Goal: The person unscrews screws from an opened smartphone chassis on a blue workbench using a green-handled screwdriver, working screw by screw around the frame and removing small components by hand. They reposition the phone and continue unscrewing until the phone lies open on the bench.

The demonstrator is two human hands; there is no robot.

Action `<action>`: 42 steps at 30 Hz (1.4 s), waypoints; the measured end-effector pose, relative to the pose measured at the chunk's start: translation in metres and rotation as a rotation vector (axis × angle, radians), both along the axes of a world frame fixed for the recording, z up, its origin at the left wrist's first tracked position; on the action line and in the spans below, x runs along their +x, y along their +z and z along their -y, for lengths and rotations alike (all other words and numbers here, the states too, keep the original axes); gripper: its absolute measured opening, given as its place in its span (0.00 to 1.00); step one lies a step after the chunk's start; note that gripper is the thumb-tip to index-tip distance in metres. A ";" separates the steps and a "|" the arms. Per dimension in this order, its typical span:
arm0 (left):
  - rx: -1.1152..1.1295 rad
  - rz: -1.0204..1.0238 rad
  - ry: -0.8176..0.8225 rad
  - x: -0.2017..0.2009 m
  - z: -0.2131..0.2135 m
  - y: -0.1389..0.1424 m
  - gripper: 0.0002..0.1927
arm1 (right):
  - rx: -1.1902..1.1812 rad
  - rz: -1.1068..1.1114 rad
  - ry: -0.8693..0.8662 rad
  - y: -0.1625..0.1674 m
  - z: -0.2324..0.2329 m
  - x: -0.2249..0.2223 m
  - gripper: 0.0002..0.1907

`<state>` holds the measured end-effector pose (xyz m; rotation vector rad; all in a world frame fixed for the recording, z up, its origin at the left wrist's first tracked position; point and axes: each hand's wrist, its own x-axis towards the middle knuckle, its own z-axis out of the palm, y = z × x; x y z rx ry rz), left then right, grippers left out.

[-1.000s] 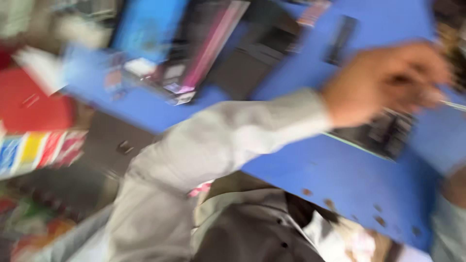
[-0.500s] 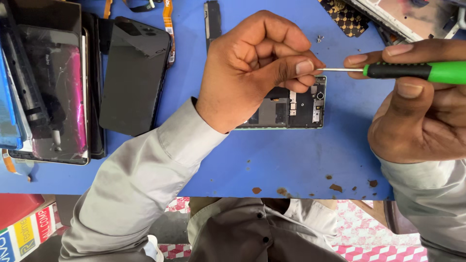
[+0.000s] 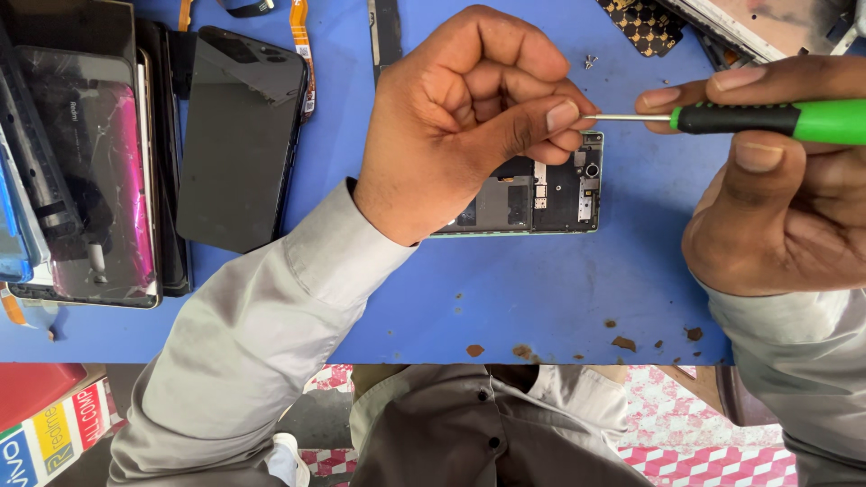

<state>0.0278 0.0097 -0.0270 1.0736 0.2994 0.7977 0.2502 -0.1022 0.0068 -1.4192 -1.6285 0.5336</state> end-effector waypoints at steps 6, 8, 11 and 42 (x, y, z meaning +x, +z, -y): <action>0.020 -0.030 0.009 -0.002 0.001 -0.009 0.08 | -0.003 0.000 0.003 0.001 -0.002 -0.001 0.09; 0.024 -0.028 0.019 -0.002 0.001 -0.009 0.09 | -0.003 -0.001 0.003 0.001 -0.002 -0.002 0.09; 0.039 -0.043 0.035 -0.001 0.002 -0.006 0.09 | -0.006 -0.001 0.006 0.002 -0.002 -0.002 0.08; 0.510 -0.327 0.175 -0.007 0.003 0.010 0.10 | -0.025 0.004 0.052 0.005 -0.006 -0.011 0.04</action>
